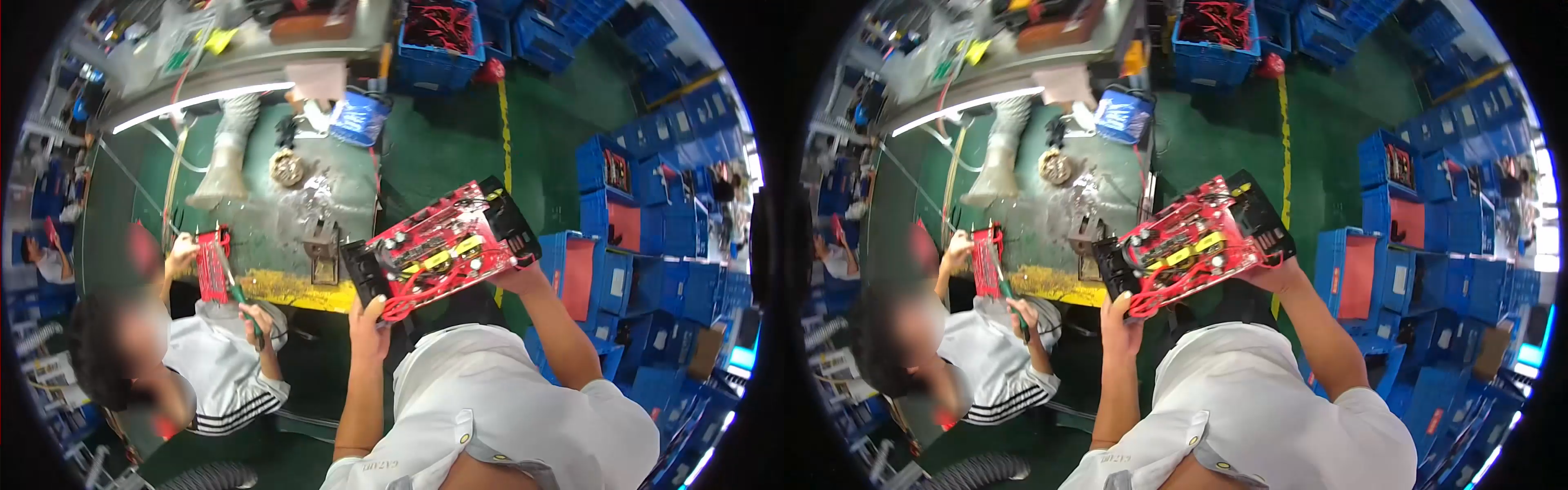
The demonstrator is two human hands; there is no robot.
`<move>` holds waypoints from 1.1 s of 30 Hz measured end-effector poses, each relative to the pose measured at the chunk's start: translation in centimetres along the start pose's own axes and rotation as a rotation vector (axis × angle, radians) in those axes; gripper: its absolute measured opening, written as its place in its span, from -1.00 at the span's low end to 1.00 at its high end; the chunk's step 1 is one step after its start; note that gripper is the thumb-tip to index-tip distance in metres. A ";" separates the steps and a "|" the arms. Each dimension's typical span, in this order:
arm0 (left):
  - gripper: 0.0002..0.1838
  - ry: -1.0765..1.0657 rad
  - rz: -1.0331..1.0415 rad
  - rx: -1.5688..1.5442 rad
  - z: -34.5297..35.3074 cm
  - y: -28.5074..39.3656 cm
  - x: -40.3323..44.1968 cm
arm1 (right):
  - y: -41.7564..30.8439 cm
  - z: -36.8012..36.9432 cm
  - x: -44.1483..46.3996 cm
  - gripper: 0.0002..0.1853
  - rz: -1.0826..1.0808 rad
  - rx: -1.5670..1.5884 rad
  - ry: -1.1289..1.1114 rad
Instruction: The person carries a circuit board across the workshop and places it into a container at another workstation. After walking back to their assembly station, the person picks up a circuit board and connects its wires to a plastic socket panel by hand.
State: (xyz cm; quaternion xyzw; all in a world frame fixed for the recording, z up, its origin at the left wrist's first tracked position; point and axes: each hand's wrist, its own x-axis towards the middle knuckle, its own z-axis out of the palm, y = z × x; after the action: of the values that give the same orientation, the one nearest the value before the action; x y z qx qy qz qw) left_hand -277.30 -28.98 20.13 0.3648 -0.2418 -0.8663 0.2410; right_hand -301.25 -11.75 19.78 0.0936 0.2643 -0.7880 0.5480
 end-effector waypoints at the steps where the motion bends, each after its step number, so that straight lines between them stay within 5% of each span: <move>1: -0.62 -0.043 -0.003 0.033 1.1 -0.8 1.1 | -1.4 -0.3 -0.2 -0.32 -0.036 0.026 -0.093; 4: -0.65 -0.082 -0.042 0.196 5.8 -2.4 4.3 | -7.1 -2.4 -2.4 -0.20 -0.165 0.104 -0.325; 5: -0.65 -0.124 -0.042 0.220 7.2 -3.0 5.6 | -9.3 -2.8 -2.7 -0.09 -0.163 0.071 -0.138; 12: -0.55 -0.168 -0.052 0.366 19.9 -6.0 14.5 | -23.7 -6.1 0.3 -0.01 -0.221 0.058 -0.157; 22: -0.44 -0.083 0.011 0.456 32.5 -8.2 27.8 | -41.2 -10.8 11.9 -0.49 -0.098 -0.451 0.117; 28: -0.31 0.038 -0.037 0.505 37.6 -6.7 39.8 | -46.0 -13.4 26.5 -0.80 -0.101 -0.235 0.334; 30: -0.29 -0.024 0.013 0.550 39.7 -5.1 42.9 | -47.4 -13.9 29.3 -0.83 -0.086 -0.213 0.392; 31: -0.29 -0.071 0.198 0.603 40.7 -4.8 45.0 | -48.7 -13.2 31.3 -0.87 -0.077 -0.287 0.432; 33: -0.31 -0.041 0.134 0.536 43.1 -2.7 47.2 | -52.2 -11.3 36.0 -0.85 -0.135 -0.408 0.301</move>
State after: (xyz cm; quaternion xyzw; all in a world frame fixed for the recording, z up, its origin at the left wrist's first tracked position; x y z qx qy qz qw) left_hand -339.38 -44.45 20.74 0.3810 -0.4907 -0.7608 0.1878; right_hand -364.30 -21.64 10.86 0.0793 0.5019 -0.7305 0.4562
